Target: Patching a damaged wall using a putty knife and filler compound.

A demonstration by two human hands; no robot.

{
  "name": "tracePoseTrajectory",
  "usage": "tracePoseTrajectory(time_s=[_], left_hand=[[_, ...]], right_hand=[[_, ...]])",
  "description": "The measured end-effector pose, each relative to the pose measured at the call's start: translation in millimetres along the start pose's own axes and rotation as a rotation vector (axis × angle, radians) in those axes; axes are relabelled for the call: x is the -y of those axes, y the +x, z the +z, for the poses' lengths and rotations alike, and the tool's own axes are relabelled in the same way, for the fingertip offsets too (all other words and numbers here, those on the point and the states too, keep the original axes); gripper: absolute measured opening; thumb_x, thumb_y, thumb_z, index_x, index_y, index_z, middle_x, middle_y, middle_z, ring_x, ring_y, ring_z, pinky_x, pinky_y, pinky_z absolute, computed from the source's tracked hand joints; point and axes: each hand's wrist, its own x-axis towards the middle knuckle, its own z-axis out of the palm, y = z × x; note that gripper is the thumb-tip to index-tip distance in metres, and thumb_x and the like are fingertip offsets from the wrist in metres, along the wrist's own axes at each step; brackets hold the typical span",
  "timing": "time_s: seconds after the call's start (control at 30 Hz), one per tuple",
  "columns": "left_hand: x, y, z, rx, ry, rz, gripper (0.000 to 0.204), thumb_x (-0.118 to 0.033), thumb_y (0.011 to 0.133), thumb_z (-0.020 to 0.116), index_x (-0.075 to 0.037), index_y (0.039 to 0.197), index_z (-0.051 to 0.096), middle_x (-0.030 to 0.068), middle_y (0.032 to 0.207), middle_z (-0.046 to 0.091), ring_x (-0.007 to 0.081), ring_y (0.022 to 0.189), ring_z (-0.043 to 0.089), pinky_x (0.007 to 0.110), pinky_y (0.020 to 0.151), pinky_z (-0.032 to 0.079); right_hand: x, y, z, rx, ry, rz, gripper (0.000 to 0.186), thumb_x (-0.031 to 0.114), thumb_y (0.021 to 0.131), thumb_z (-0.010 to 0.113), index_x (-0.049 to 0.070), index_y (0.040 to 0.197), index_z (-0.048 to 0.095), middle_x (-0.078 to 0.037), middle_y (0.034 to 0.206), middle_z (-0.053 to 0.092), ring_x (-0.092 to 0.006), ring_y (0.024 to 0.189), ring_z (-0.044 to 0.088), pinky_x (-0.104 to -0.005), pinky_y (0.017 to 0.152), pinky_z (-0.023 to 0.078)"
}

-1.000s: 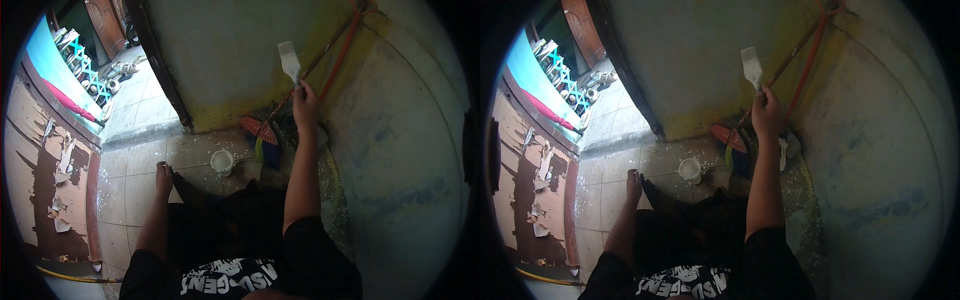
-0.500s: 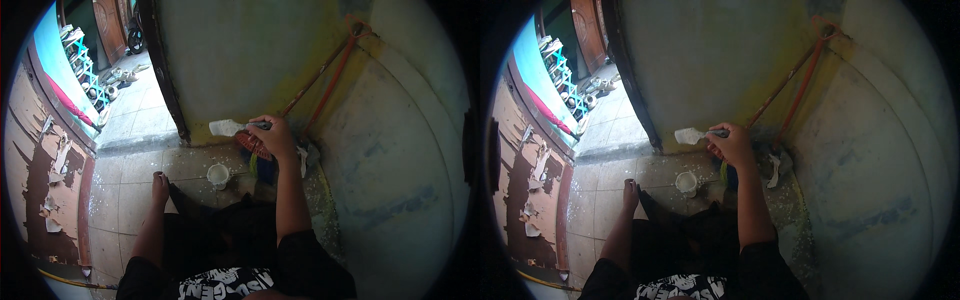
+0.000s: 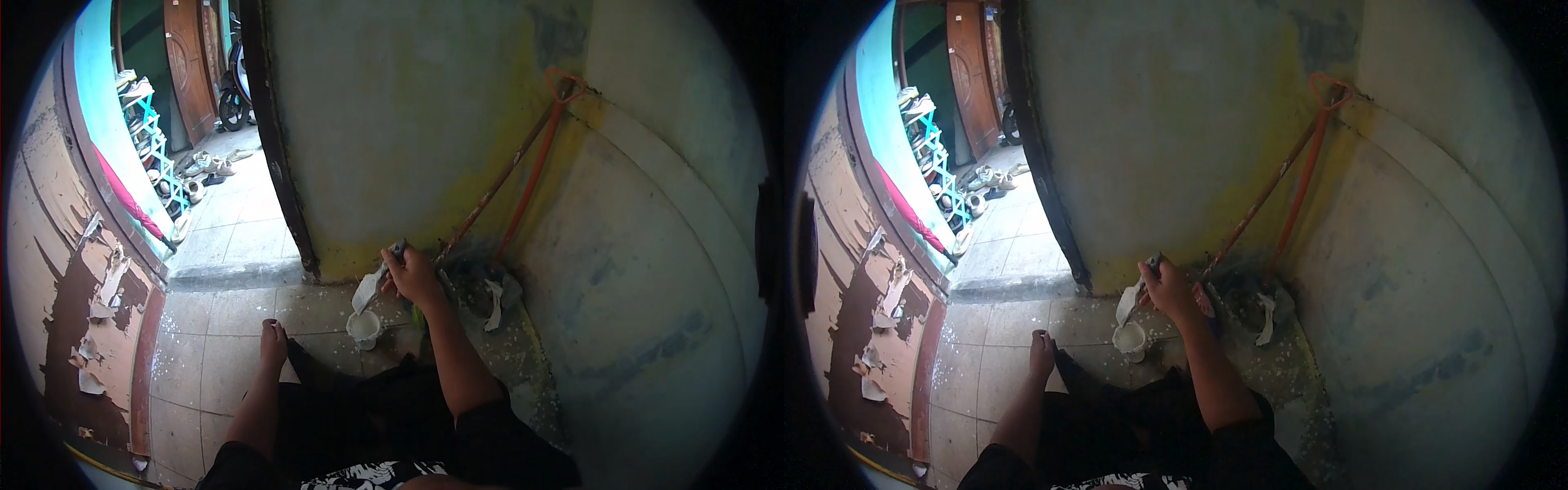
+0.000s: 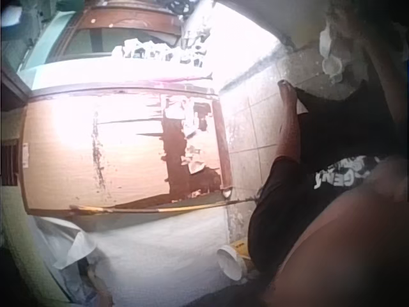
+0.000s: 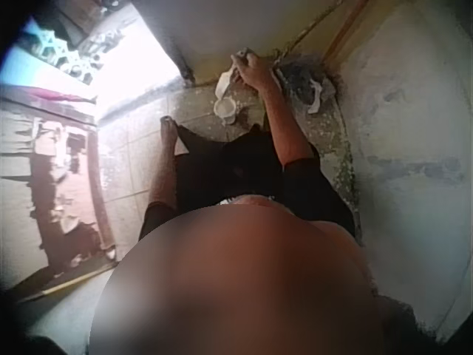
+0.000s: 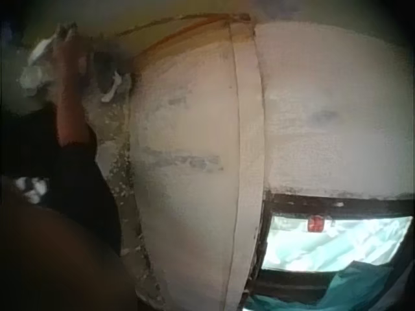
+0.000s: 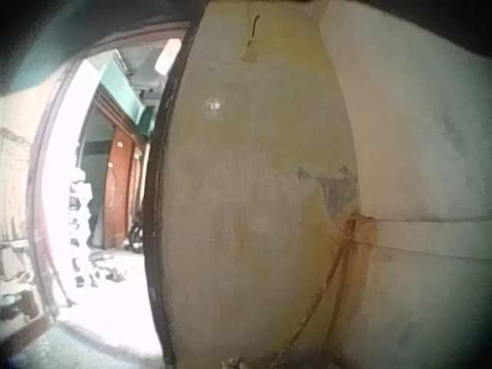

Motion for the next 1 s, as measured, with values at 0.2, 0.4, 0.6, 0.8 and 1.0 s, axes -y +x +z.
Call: tracePoseTrajectory(time_s=[0.2, 0.4, 0.6, 0.8, 1.0], left_hand=[[-6, 5, 2, -0.008, 0.007, 0.007, 0.032, -0.024, 0.105, 0.045, 0.004, 0.119, 0.047, 0.0307, 0.107, 0.063, 0.0464, 0.101, 0.061, 0.05, 0.087, 0.048], [-6, -4, -5, -0.001, 0.012, -0.011, 0.031, -0.024, 0.104, 0.046, 0.002, 0.12, 0.047, 0.0327, 0.111, 0.061, 0.0476, 0.107, 0.06, 0.052, 0.09, 0.047], [-10, -14, -4, 0.019, 0.011, -0.025, 0.032, -0.027, 0.105, 0.046, 0.002, 0.119, 0.048, 0.0314, 0.113, 0.062, 0.0473, 0.108, 0.06, 0.053, 0.09, 0.047], [37, 5, 5, -0.076, 0.11, 0.077, 0.041, -0.034, 0.103, 0.047, 0.002, 0.123, 0.052, 0.0306, 0.118, 0.061, 0.0493, 0.111, 0.057, 0.054, 0.093, 0.046], [-19, 9, -3, 0.004, -0.014, -0.005, 0.034, -0.028, 0.105, 0.047, 0.003, 0.119, 0.05, 0.0274, 0.103, 0.065, 0.0439, 0.099, 0.063, 0.049, 0.086, 0.049]], right_hand=[[-33, 12, 2, -0.034, 0.14, -0.132, 0.027, 0.027, 0.099, 0.064, 0.001, 0.099, 0.058, -0.003, 0.065, 0.059, -0.0143, 0.051, 0.065, -0.0284, 0.043, 0.048], [-29, 10, 4, -0.017, -0.096, -0.057, 0.027, 0.029, 0.098, 0.065, 0.002, 0.095, 0.065, -0.004, 0.063, 0.064, -0.014, 0.051, 0.065, -0.0306, 0.048, 0.05], [-18, -6, 1, -0.004, -0.058, -0.09, 0.026, 0.028, 0.098, 0.064, 0.003, 0.093, 0.067, -0.004, 0.062, 0.064, -0.0136, 0.052, 0.065, -0.0318, 0.051, 0.051], [-37, 14, -3, 0.01, -0.343, -0.245, 0.031, 0.033, 0.09, 0.073, 0.005, 0.101, 0.068, -0.017, 0.091, 0.072, -0.0362, 0.09, 0.07, -0.0409, 0.082, 0.053], [-15, 4, -3, 0.101, -0.267, -0.119, 0.026, 0.029, 0.096, 0.066, 0.004, 0.104, 0.068, -0.014, 0.091, 0.072, -0.027, 0.087, 0.07, -0.036, 0.08, 0.052]])
